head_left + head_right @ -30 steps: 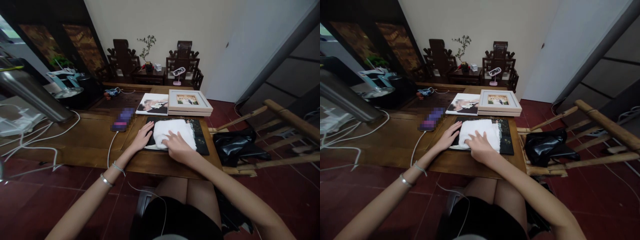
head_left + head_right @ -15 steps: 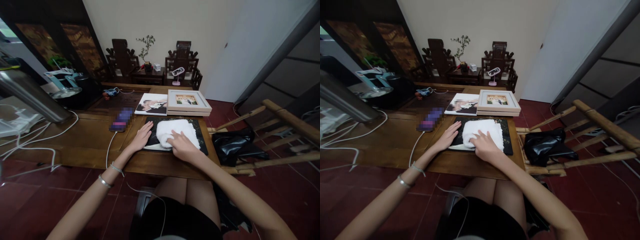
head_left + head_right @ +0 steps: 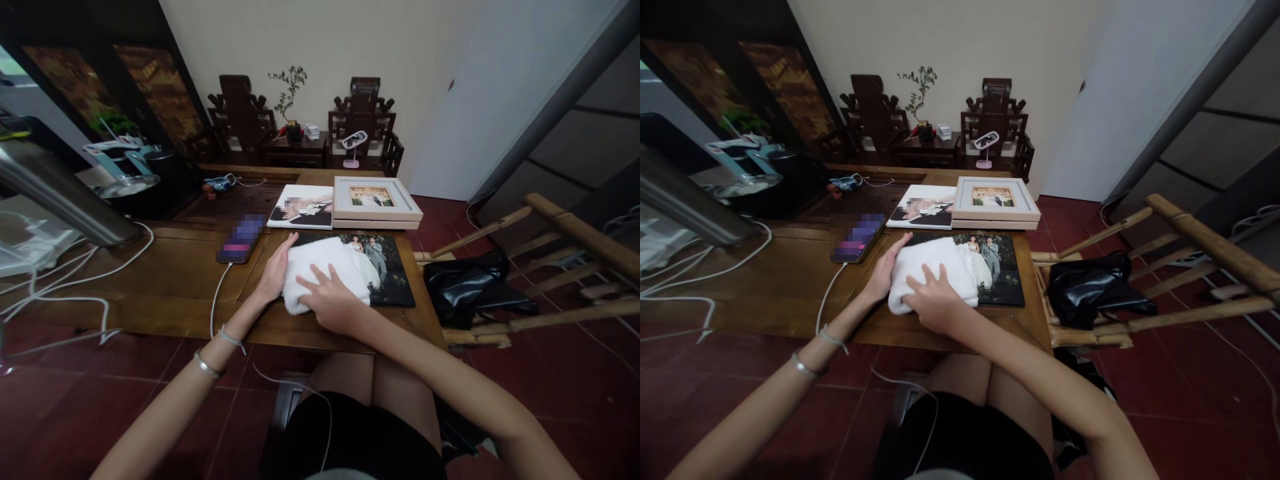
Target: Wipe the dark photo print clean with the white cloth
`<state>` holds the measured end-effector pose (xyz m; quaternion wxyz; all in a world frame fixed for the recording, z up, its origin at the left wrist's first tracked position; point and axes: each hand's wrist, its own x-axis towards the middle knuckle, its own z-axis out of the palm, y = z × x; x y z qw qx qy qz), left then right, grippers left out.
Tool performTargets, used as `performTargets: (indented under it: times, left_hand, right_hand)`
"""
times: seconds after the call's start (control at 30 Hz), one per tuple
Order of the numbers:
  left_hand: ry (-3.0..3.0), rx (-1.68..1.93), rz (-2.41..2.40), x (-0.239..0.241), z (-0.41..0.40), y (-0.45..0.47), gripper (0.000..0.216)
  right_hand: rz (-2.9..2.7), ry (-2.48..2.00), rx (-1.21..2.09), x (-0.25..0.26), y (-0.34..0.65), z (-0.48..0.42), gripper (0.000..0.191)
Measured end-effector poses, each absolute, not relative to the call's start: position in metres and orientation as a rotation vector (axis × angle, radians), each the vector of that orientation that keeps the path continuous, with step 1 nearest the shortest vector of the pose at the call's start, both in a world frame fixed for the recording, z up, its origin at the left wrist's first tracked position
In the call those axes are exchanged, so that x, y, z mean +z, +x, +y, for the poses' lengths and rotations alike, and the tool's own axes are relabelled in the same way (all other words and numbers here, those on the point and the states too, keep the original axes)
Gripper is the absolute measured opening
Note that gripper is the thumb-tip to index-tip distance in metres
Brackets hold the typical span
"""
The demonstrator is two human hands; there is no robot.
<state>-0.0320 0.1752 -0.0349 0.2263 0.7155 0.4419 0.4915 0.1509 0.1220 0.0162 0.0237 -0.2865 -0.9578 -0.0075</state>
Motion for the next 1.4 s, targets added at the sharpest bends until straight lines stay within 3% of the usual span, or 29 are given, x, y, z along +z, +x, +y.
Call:
performTargets:
  times: [0.23,0.47,0.9,1.4]
  left_hand:
    - [2.057,1.097,1.395,-0.041,0.180,-0.030,0.059]
    - [2.279,0.815,1.434,-0.047,0.183,-0.033,0.051]
    - [2.264,0.997,1.438,-0.049,0.185,-0.032,0.044]
    - [2.218,1.016,1.386,-0.045,0.182,-0.031,0.047]
  right_hand:
    - [-3.080,-0.691,0.220,0.032,0.197,0.093,0.031]
    - [-2.906,-1.228,0.142,0.044,0.211,0.134,0.040]
    - [-2.723,-1.247,0.213,0.061,0.125,0.229,0.040]
    - [-2.632,-1.508,0.002,0.030,0.265,0.178,0.029]
